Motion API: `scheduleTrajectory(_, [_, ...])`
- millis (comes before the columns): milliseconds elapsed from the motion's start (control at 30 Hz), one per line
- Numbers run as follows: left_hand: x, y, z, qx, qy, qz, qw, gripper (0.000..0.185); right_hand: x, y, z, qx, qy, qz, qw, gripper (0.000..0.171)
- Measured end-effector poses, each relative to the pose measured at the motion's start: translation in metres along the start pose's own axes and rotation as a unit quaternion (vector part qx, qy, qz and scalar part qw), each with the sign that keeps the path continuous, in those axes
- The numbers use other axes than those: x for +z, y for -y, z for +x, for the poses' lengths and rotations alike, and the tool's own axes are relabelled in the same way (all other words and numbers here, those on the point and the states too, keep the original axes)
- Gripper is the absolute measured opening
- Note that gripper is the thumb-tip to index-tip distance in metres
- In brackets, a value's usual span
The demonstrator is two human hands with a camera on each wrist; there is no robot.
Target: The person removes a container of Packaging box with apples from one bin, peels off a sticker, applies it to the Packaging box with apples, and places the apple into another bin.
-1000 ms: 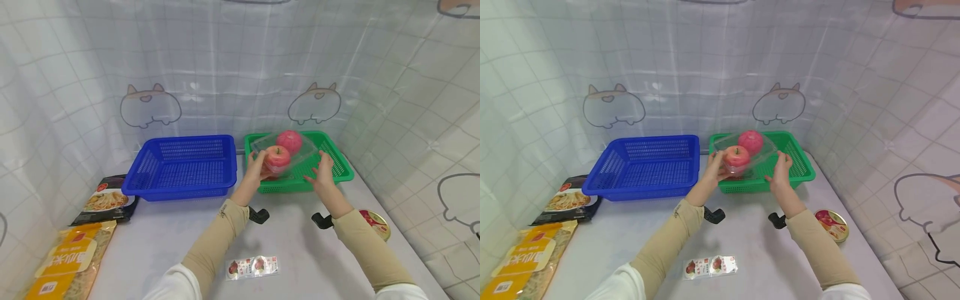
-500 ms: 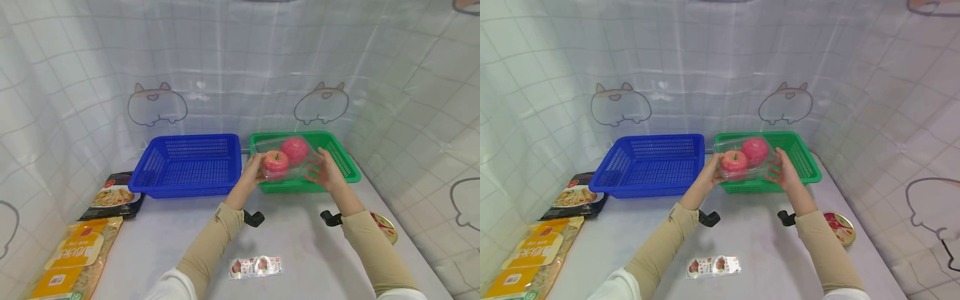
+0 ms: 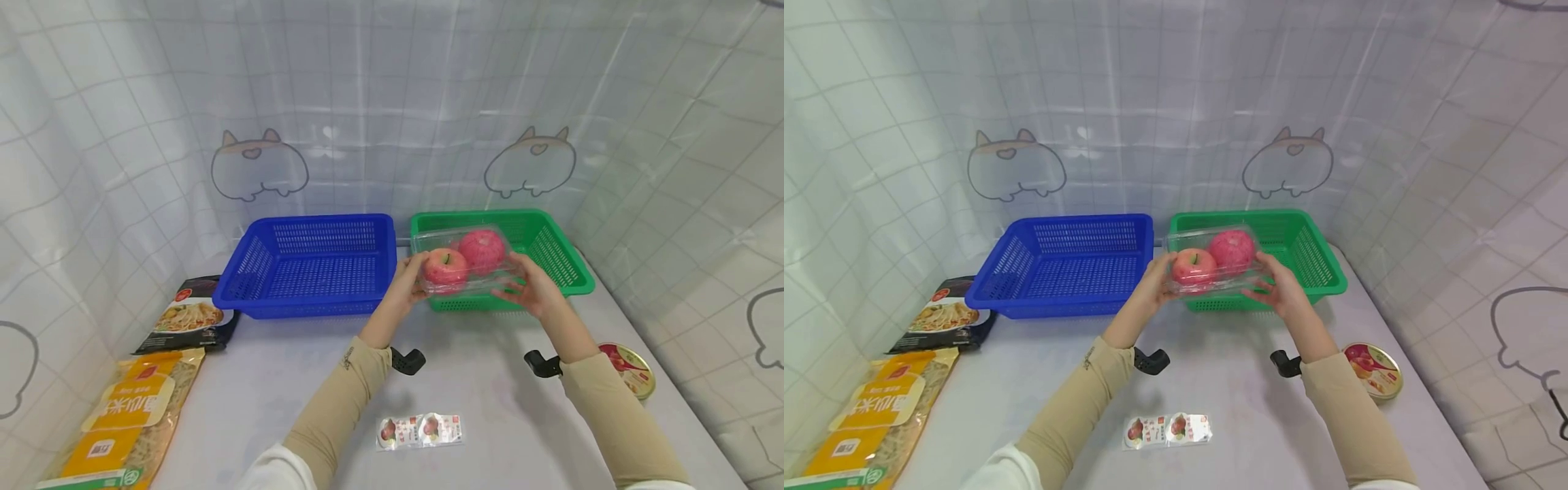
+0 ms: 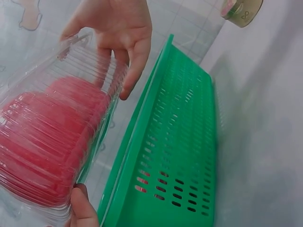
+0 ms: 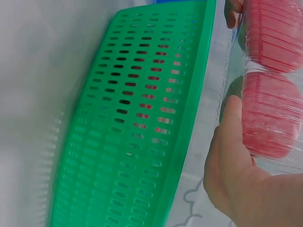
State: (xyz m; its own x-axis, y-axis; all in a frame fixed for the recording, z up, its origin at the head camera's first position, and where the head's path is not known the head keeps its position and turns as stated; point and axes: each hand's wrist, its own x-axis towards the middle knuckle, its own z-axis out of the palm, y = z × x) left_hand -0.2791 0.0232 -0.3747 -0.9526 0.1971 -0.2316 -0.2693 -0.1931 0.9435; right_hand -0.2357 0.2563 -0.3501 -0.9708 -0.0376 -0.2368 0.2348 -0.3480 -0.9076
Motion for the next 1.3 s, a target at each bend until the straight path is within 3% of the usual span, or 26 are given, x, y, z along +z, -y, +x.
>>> scheduleTrajectory(333, [-0.016,0.002,-0.010,0.019,0.013,0.020,0.9995,0.054,0.005,-0.009,-0.010,-0.001,0.025,0.007,1.000,0.008])
scheduleTrajectory(567, [-0.033,0.005,-0.025,0.010,0.006,0.061,0.9980,0.065,0.010,-0.022,-0.021,0.021,0.044,-0.009,0.999,0.010])
scheduleTrajectory(933, [-0.045,0.011,-0.048,0.005,0.014,0.091,0.9958,0.064,0.012,-0.037,-0.037,0.032,0.050,-0.048,0.997,0.018])
scheduleTrajectory(1300, [-0.062,0.020,-0.065,0.031,0.018,0.099,0.9944,0.057,0.021,-0.050,-0.047,0.039,0.058,-0.071,0.995,0.038])
